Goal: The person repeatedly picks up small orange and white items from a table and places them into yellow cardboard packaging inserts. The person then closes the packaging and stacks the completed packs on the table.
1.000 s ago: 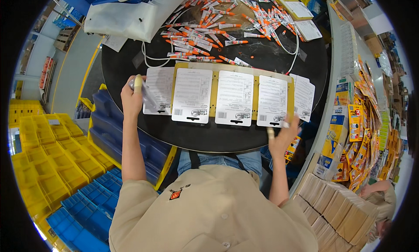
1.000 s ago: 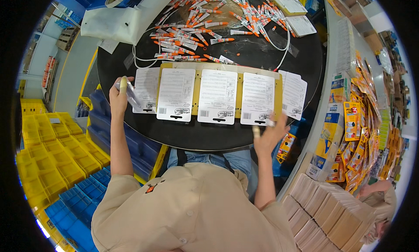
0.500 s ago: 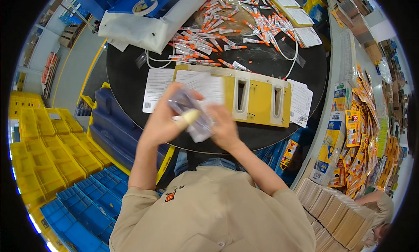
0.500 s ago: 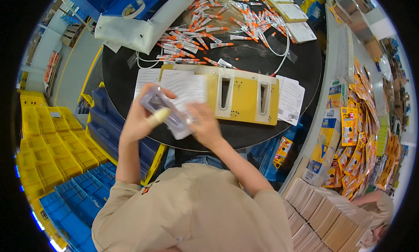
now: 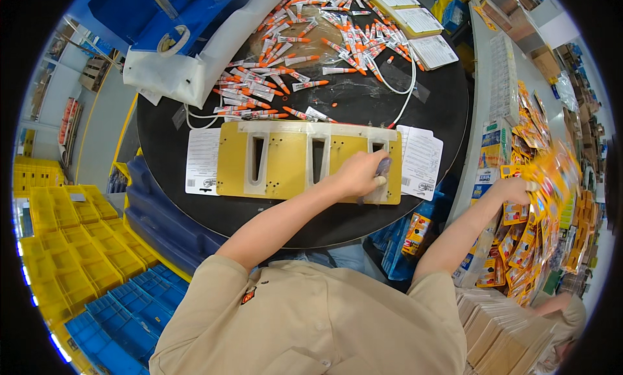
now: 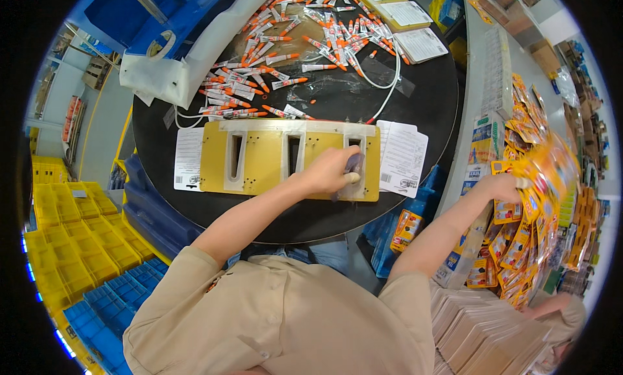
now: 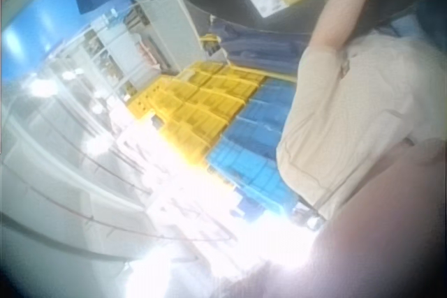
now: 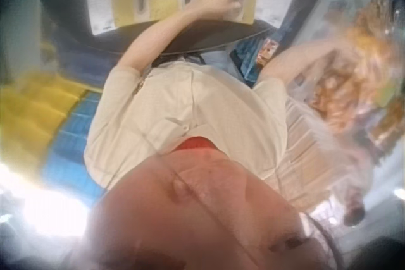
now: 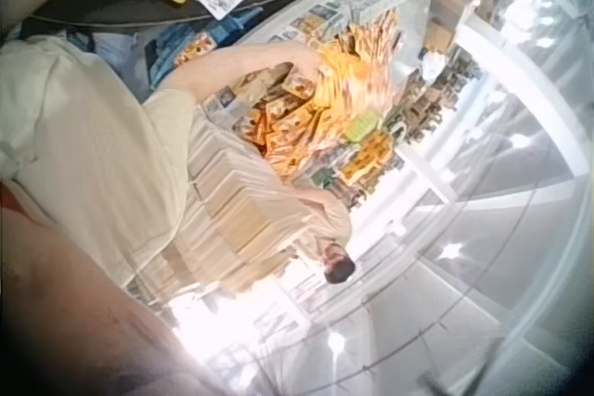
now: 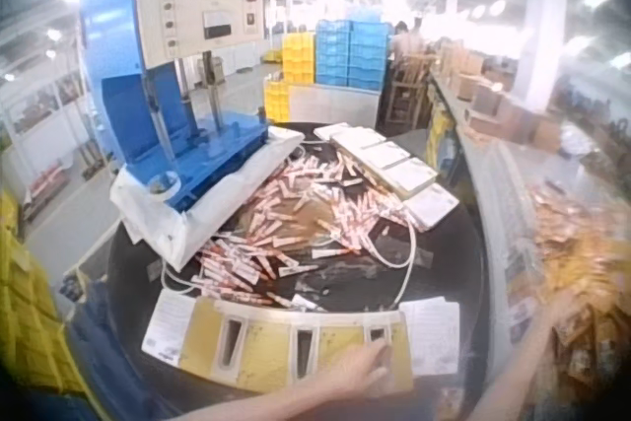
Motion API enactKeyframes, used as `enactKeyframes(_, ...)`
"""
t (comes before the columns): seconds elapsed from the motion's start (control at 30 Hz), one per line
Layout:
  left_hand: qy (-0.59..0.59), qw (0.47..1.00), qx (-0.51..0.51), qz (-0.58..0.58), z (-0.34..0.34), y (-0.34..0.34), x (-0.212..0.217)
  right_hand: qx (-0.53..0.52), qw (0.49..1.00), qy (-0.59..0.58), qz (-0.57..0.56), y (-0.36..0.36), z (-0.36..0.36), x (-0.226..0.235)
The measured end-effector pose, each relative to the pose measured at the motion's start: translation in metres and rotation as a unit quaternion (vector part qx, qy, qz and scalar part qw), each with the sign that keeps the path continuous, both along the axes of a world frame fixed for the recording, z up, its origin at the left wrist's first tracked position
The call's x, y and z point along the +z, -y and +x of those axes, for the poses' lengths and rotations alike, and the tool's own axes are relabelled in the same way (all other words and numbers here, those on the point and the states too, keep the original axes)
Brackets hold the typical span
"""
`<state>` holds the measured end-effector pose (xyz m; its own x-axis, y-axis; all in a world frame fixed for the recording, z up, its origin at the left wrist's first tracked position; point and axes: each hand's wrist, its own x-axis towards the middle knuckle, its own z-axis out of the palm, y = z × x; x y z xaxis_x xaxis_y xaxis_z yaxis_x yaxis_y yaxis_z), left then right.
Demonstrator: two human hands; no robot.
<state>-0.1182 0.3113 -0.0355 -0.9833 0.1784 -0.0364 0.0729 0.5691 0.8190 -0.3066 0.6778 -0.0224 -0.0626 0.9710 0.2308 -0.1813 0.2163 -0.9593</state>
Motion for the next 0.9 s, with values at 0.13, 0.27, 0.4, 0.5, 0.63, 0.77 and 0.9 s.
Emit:
enactKeyframes(0.13, 0.027, 0.999, -0.006, -0.036, -0.024, -0.013, -0.017, 0.207, 0.956, -0.105, 0.178, 0.054, -0.074, -0.012)
enactKeyframes(0.27, 0.080, 0.990, 0.038, -0.108, -0.033, -0.015, -0.015, 0.528, 0.782, 0.085, 0.320, 0.207, -0.152, -0.056)
enactKeyframes(0.4, 0.084, 0.980, 0.078, -0.165, -0.036, -0.012, -0.010, 0.515, 0.638, 0.249, 0.515, 0.309, -0.188, -0.095)
enactKeyframes(0.5, 0.098, 0.969, 0.118, -0.196, -0.036, -0.009, -0.007, 0.464, 0.604, 0.383, 0.523, 0.330, -0.190, -0.101)
enactKeyframes(0.63, 0.102, 0.976, 0.133, -0.142, -0.027, 0.006, -0.005, 0.541, 0.649, 0.268, 0.463, 0.309, -0.145, -0.054)
enactKeyframes(0.77, 0.030, 0.990, 0.134, 0.013, 0.003, 0.039, -0.003, 0.706, 0.592, 0.172, 0.347, 0.260, -0.015, -0.008)
enactKeyframes(0.9, 0.054, 0.985, 0.161, -0.014, 0.018, 0.071, -0.008, 0.697, 0.545, 0.211, 0.416, 0.241, 0.106, -0.021)
